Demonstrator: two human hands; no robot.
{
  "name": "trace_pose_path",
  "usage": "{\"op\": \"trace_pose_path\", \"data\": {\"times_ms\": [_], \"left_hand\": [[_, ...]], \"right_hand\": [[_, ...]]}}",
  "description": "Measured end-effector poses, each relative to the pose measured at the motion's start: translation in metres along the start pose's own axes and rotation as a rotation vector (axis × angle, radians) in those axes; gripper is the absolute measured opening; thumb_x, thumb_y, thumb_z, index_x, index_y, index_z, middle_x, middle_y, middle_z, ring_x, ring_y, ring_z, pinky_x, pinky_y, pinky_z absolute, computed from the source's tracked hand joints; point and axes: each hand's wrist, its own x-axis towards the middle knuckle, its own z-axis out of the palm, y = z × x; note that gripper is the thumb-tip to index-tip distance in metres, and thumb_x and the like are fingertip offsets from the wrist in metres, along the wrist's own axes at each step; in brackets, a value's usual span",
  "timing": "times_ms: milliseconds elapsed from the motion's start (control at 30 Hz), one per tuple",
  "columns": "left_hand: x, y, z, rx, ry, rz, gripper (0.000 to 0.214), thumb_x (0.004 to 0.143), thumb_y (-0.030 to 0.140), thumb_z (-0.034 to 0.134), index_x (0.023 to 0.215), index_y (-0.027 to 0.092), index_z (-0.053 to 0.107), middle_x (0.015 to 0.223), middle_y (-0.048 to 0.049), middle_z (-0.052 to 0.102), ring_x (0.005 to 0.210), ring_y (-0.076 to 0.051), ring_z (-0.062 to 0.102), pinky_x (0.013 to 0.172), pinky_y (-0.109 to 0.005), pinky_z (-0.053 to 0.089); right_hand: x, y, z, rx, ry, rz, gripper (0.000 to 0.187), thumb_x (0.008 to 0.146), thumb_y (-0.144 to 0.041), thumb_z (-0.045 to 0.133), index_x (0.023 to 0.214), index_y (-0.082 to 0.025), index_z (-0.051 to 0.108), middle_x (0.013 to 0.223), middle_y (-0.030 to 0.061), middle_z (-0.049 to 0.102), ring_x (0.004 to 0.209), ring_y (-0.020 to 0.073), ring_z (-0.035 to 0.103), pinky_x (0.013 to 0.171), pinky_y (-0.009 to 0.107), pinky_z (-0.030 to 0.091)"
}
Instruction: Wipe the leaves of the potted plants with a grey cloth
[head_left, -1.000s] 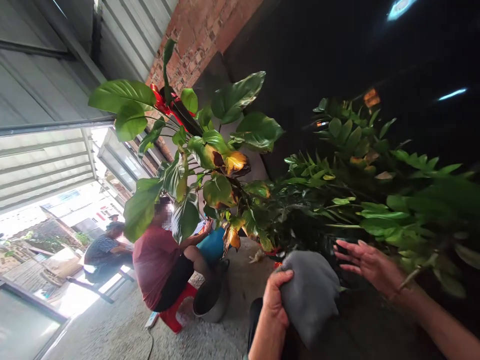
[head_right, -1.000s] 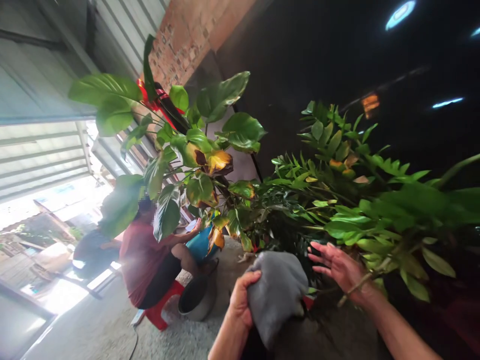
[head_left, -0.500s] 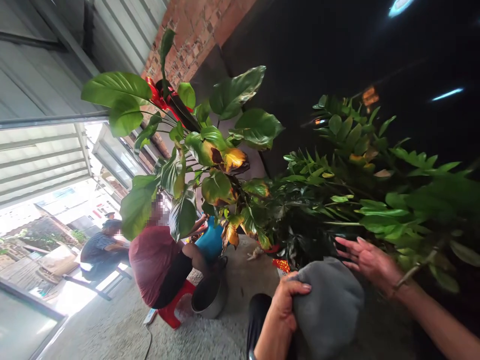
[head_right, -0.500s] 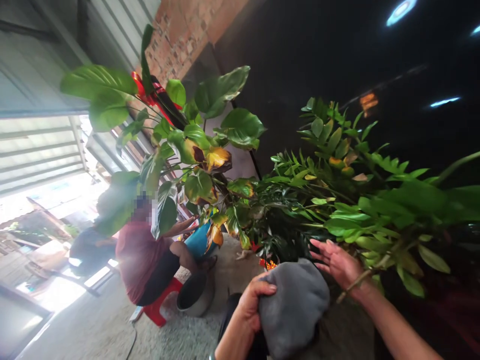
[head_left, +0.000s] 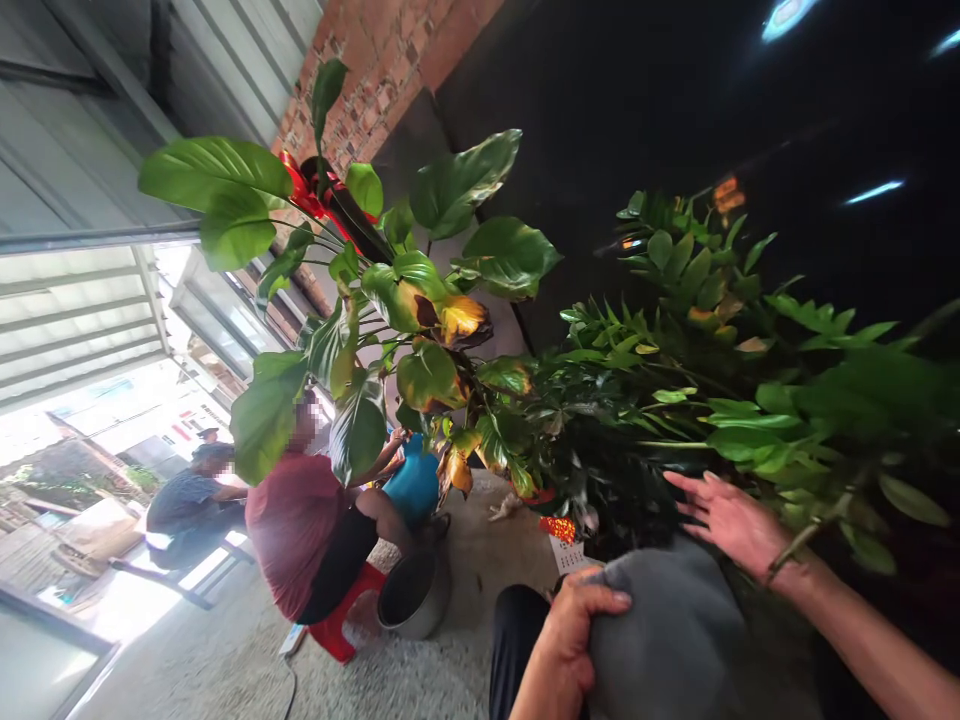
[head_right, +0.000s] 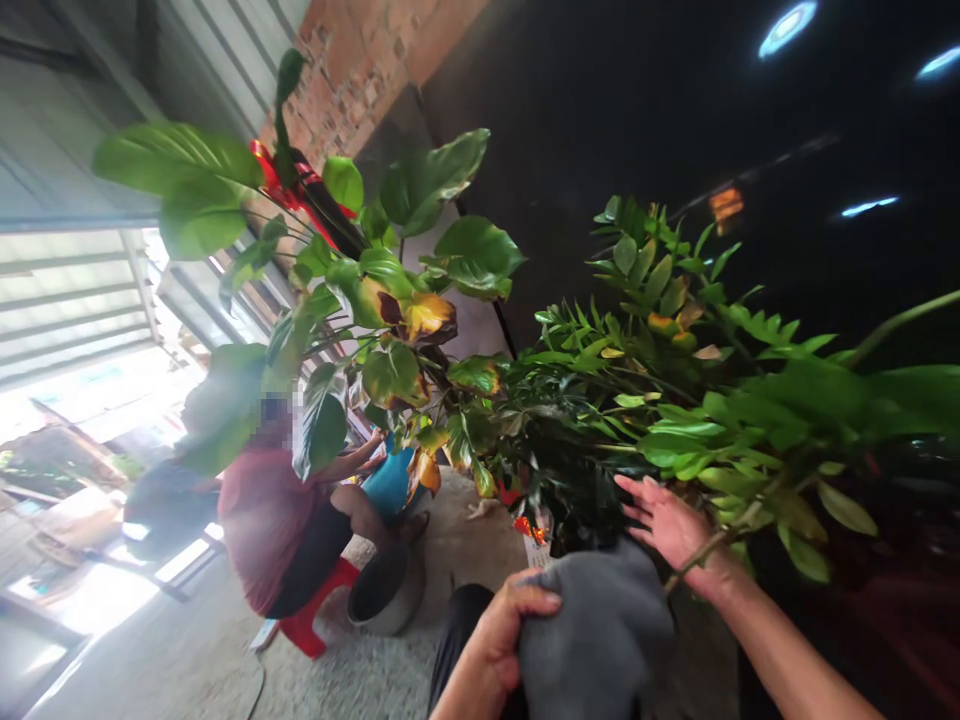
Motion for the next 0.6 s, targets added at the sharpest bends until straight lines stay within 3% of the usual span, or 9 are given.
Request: {"op": "trace_pose_path", "data": {"times_ms": [67,133,200,267,333,433,500,533,600], "left_hand": [[-0.01,0.01,0.0,-0.002,-0.039,0.055,0.036,0.038,0.007,0.074,0.073,0.015,0.069,0.064,-0.0036,0.069,0.059,-0.02,0.061,0.066,-0.032,0.045],[-0.014,0.039,0.012,-0.065,-0.029,0.167,0.037,0.04,0.012,0.076,0.077,0.015,0.07,0.066,-0.0037,0.07,0.062,-0.02,0.062,0.068,-0.032,0.046],[-0.009,0.068,0.03,-0.174,0.092,0.26,0.026,0.048,0.019,0.076,0.073,0.016,0.069,0.063,-0.0024,0.069,0.06,-0.019,0.062,0.07,-0.032,0.049],[0.002,0.08,0.046,-0.249,0.226,0.323,0.015,0.058,0.021,0.074,0.071,0.018,0.067,0.064,-0.0019,0.07,0.061,-0.018,0.063,0.074,-0.031,0.05],[0.011,0.067,0.053,-0.219,0.269,0.285,0.011,0.061,0.021,0.072,0.071,0.018,0.067,0.064,-0.0026,0.07,0.066,-0.019,0.065,0.078,-0.033,0.05],[0.011,0.024,0.041,-0.042,0.111,0.077,0.019,0.055,0.019,0.074,0.073,0.016,0.069,0.064,-0.0055,0.069,0.069,-0.024,0.066,0.077,-0.037,0.049],[-0.001,0.007,0.024,0.013,0.026,0.011,0.028,0.047,0.014,0.074,0.074,0.015,0.07,0.065,-0.0051,0.07,0.064,-0.022,0.064,0.07,-0.033,0.048],[-0.008,0.008,0.017,0.008,0.008,0.026,0.032,0.044,0.012,0.074,0.076,0.014,0.07,0.065,-0.0048,0.07,0.062,-0.021,0.063,0.067,-0.032,0.048],[-0.021,0.031,0.008,-0.06,0.02,0.141,0.038,0.041,0.01,0.074,0.078,0.015,0.07,0.066,-0.0036,0.07,0.059,-0.019,0.063,0.061,-0.029,0.048]], "right_hand": [[-0.001,-0.002,-0.001,-0.001,-0.009,0.015,0.029,0.078,-0.044,0.055,0.089,-0.024,0.073,0.119,0.0124,0.071,0.107,0.033,0.064,0.092,0.052,0.052],[-0.003,-0.002,0.0,0.011,0.001,0.002,0.03,0.078,-0.046,0.055,0.089,-0.024,0.072,0.115,0.0123,0.072,0.109,0.0329,0.063,0.095,0.052,0.051],[-0.004,-0.001,0.003,0.023,0.016,-0.022,0.033,0.077,-0.049,0.055,0.092,-0.025,0.072,0.107,0.0113,0.074,0.11,0.0333,0.062,0.097,0.054,0.05],[-0.004,0.001,0.005,0.04,0.031,-0.038,0.032,0.076,-0.049,0.056,0.091,-0.027,0.073,0.099,0.0102,0.075,0.111,0.0341,0.062,0.099,0.055,0.049],[-0.003,0.003,0.007,0.049,0.058,-0.041,0.029,0.075,-0.048,0.058,0.088,-0.027,0.073,0.099,0.0102,0.076,0.115,0.0348,0.061,0.099,0.054,0.049],[-0.003,0.001,0.009,0.039,0.102,-0.018,0.028,0.079,-0.047,0.054,0.085,-0.027,0.073,0.109,0.0112,0.075,0.123,0.0342,0.056,0.101,0.052,0.047],[-0.004,-0.003,0.009,0.02,0.106,0.029,0.032,0.081,-0.047,0.049,0.083,-0.026,0.073,0.108,0.0124,0.076,0.124,0.0335,0.056,0.103,0.053,0.045],[-0.004,-0.005,0.008,0.012,0.091,0.052,0.033,0.083,-0.046,0.047,0.083,-0.025,0.073,0.106,0.013,0.076,0.123,0.0333,0.057,0.104,0.053,0.044],[-0.005,-0.007,0.008,0.011,0.059,0.067,0.035,0.084,-0.044,0.045,0.083,-0.024,0.073,0.101,0.0136,0.077,0.12,0.0335,0.06,0.106,0.053,0.042]]}}
